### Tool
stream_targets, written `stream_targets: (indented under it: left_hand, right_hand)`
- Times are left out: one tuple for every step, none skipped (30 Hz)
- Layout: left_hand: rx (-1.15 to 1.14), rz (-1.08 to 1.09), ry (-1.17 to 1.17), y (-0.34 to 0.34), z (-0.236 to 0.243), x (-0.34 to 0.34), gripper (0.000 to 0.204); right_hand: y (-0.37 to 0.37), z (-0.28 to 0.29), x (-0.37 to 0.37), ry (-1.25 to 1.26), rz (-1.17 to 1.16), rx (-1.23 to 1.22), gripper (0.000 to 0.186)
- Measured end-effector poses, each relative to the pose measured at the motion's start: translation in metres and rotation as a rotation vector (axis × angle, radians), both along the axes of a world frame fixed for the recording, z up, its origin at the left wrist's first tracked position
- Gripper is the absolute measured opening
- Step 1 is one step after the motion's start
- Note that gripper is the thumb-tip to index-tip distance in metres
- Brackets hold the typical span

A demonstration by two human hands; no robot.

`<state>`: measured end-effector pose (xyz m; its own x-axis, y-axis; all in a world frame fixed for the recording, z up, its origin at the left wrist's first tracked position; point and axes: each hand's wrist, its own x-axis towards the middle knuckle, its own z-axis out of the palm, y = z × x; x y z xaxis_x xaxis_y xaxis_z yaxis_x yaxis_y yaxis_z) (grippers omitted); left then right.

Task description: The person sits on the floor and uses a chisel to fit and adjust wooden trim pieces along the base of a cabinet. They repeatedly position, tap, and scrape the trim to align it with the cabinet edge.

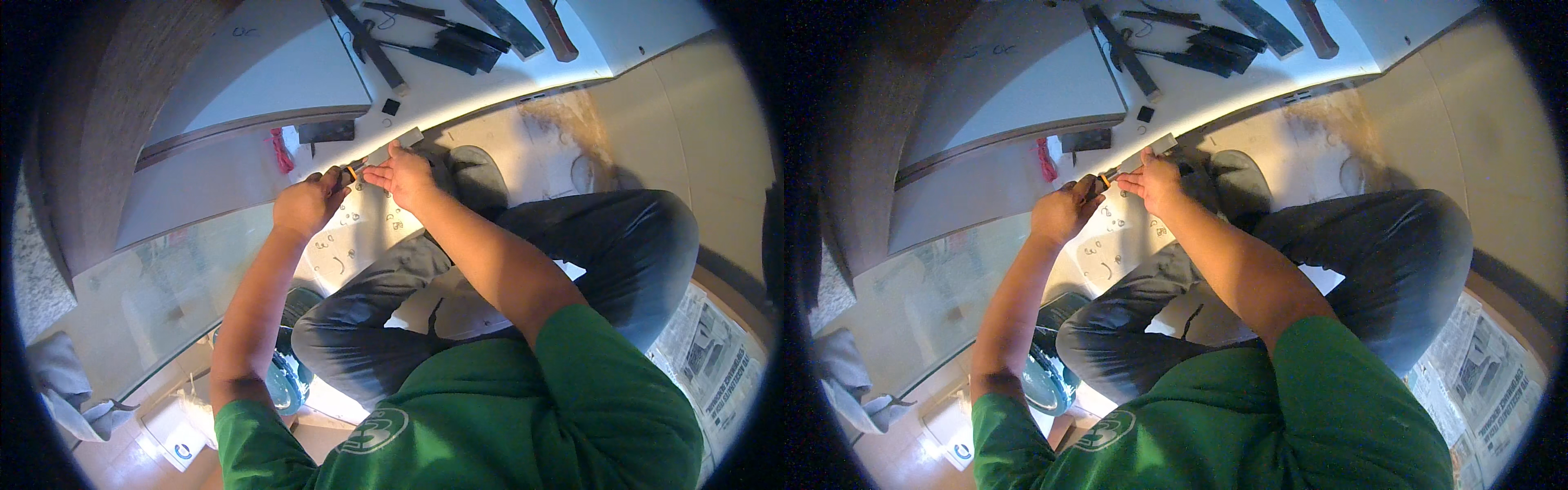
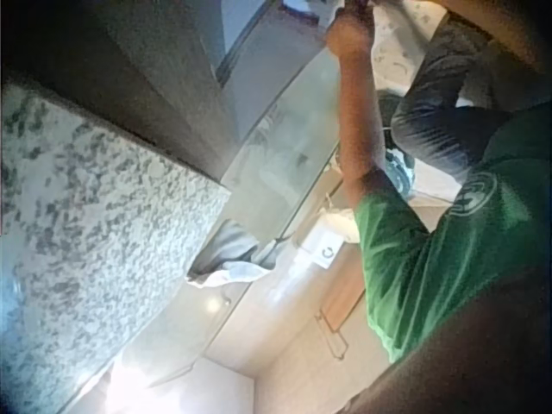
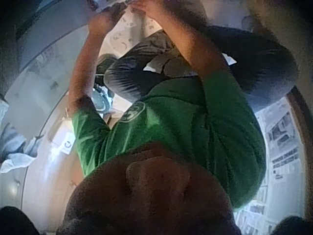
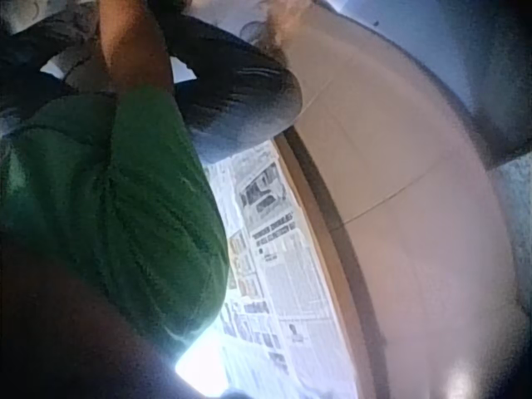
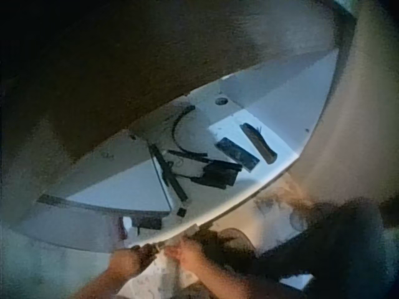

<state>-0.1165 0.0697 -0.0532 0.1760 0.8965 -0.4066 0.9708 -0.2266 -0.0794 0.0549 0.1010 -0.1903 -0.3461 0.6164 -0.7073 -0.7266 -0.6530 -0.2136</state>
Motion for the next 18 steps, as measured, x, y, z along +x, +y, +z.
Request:
stream_targets:
  left_hand:
    - [-0.005,0.003,0.009,0.001,-0.002,0.0,0.047]
    - [-0.011,0.001,0.012,0.001,-0.001,-0.001,0.047]
    - [-0.016,0.0,0.016,0.0,0.0,-0.004,0.046]
    - [-0.024,-0.005,0.02,0.0,0.003,-0.005,0.046]
    - [-0.025,-0.003,0.019,0.001,0.003,-0.003,0.047]
    - [-0.025,-0.002,0.018,0.003,0.003,0.001,0.048]
    - [-0.025,0.005,0.018,0.004,0.004,0.004,0.049]
    - [-0.02,0.006,0.006,0.005,0.003,0.006,0.048]
    - [-0.015,0.007,-0.005,0.006,0.001,0.007,0.048]
    - [-0.007,0.007,-0.019,0.008,0.0,0.009,0.047]
    - [-0.013,0.011,-0.005,0.008,0.001,0.008,0.046]
    - [-0.019,0.016,0.008,0.006,0.002,0.006,0.046]
    - [-0.024,0.017,0.025,0.006,0.004,0.004,0.046]
    - [-0.015,0.009,0.024,0.006,0.004,0.003,0.045]
    - [-0.006,0.001,0.023,0.006,0.004,0.001,0.044]
    - [-0.002,-0.004,0.023,0.004,0.005,0.0,0.044]
    - [0.0,-0.003,0.014,0.004,0.005,0.0,0.043]
    - [0.001,-0.002,0.006,0.005,0.005,0.001,0.043]
  right_hand:
    - [0.001,0.005,-0.001,-0.007,-0.002,-0.012,0.044]
    - [0.001,0.01,-0.002,-0.015,-0.004,-0.024,0.044]
    - [0.001,0.014,-0.002,-0.014,0.001,-0.038,0.044]
    - [-0.001,0.017,-0.003,-0.013,0.002,-0.055,0.044]
    - [-0.001,0.02,-0.003,-0.012,0.003,-0.072,0.044]
    - [0.0,0.02,0.0,-0.027,-0.001,-0.068,0.044]
    - [0.002,0.018,0.003,-0.041,-0.001,-0.062,0.043]
    - [0.003,0.015,0.005,-0.055,-0.001,-0.057,0.043]
    - [0.002,0.013,0.007,-0.038,0.001,-0.029,0.043]
    - [0.003,0.013,0.01,-0.024,0.002,0.001,0.043]
    - [0.004,0.012,0.012,-0.01,0.003,0.031,0.043]
    - [0.003,0.013,0.01,-0.009,0.0,0.011,0.043]
    - [0.002,0.015,0.004,-0.007,-0.006,-0.007,0.044]
    - [0.002,0.016,0.002,-0.004,-0.011,-0.026,0.045]
    - [0.004,0.017,0.002,0.008,-0.015,-0.032,0.044]
    - [0.004,0.014,0.001,0.021,-0.017,-0.042,0.044]
    - [0.004,0.012,0.001,0.033,-0.019,-0.052,0.043]
    - [0.004,0.01,0.001,0.028,-0.005,-0.05,0.043]
